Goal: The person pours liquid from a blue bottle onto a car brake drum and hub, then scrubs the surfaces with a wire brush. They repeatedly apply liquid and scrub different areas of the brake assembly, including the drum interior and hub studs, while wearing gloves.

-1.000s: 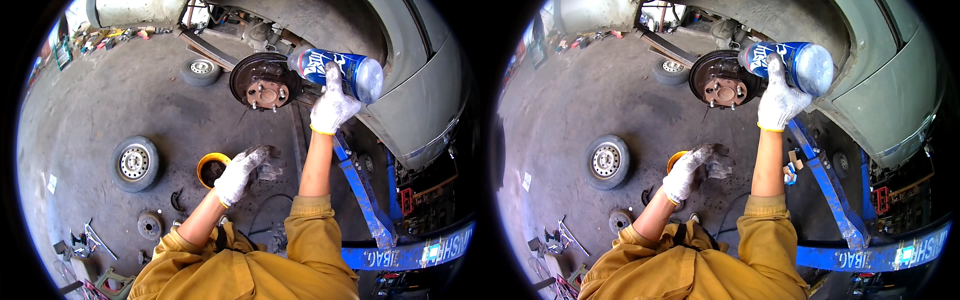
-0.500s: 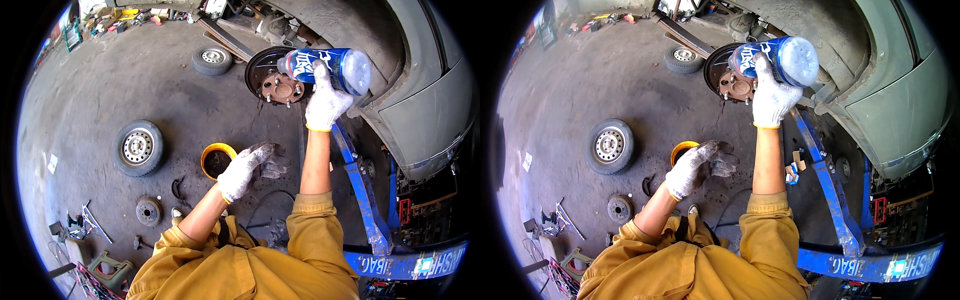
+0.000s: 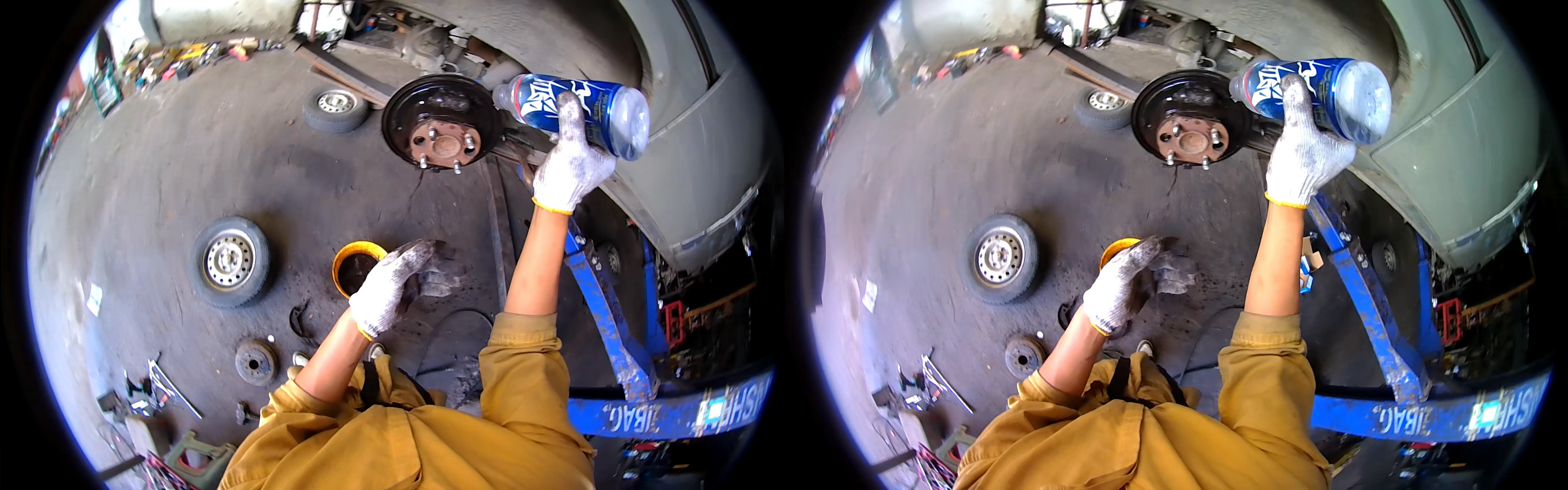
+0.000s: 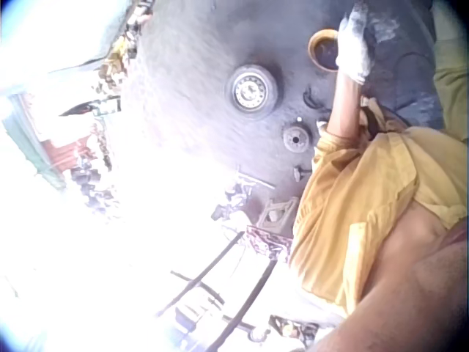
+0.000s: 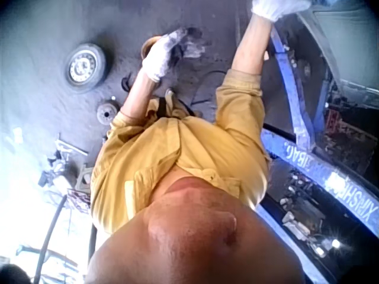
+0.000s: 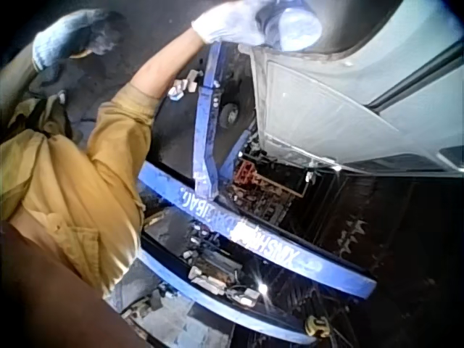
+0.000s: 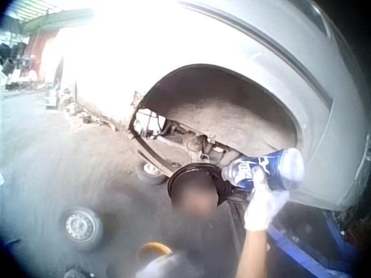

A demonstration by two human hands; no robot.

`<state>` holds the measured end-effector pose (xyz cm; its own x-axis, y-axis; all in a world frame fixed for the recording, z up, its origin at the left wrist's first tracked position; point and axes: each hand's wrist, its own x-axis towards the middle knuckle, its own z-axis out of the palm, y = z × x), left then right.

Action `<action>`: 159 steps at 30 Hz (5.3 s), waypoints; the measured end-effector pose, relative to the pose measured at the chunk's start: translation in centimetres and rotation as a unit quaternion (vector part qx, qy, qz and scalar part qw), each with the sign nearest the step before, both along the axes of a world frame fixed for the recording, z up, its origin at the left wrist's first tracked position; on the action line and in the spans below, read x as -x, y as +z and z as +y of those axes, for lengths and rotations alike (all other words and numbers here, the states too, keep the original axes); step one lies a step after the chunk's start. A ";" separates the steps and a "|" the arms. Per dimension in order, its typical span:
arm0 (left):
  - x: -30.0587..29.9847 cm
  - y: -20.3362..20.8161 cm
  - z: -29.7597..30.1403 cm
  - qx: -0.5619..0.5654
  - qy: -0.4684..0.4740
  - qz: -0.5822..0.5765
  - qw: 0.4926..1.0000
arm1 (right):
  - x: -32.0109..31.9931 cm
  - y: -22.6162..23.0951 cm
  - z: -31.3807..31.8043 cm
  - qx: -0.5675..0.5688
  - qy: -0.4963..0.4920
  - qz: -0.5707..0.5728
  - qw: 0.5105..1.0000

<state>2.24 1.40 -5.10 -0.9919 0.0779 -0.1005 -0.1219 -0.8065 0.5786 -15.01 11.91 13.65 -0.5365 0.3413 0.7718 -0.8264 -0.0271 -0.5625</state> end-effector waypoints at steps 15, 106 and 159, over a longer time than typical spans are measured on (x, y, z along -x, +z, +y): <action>0.7 -0.1 1.6 -0.079 -0.051 0.012 0.995 | 3.1 -1.6 4.2 0.031 -0.005 -0.007 0.999; 3.7 -1.3 -3.9 -0.217 0.014 -0.093 0.972 | -17.0 -19.7 -0.5 -0.269 0.229 -0.284 0.891; 10.4 13.5 -20.3 0.406 -0.277 -0.112 0.863 | -14.2 -11.8 -18.5 0.452 0.547 -0.466 0.529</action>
